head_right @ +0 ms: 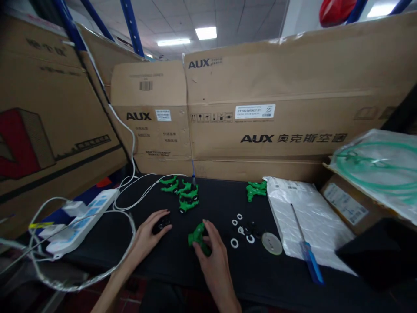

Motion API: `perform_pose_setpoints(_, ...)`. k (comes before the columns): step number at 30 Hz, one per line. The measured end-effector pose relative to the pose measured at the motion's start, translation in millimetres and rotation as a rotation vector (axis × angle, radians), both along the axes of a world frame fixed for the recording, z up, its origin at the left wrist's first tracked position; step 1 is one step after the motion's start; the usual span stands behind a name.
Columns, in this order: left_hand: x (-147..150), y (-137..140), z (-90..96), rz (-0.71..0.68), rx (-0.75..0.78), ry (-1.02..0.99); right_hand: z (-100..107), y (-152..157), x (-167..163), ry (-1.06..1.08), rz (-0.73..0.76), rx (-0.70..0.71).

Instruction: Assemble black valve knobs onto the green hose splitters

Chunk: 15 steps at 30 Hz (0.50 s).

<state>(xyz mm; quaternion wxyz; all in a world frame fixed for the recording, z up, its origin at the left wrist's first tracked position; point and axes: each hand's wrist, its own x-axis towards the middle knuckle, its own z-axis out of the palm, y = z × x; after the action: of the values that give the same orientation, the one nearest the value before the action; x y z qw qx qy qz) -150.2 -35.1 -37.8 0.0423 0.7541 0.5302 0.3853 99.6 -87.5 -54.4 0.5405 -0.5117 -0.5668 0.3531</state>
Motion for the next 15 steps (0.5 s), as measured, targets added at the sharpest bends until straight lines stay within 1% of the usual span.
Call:
perform_pose_setpoints(5,-3.3,1.0,-9.1,0.003,0.084,0.034,2.0,-2.4,2.3,-0.066,0.002,0.020)
perform_pose_setpoints(8,-5.5,1.9,-12.6,-0.015,0.107,0.044,4.4,-7.3,3.2,-0.110,0.001,0.039)
perform_pose_setpoints(12,-5.5,1.4,-11.1,-0.054,0.159,0.096,9.6,-11.2,2.2,-0.197,-0.031,0.107)
perform_pose_setpoints(15,-3.7,0.1,-7.6,-0.077,0.171,0.103,15.9,-14.1,6.7,-0.197,-0.113,0.147)
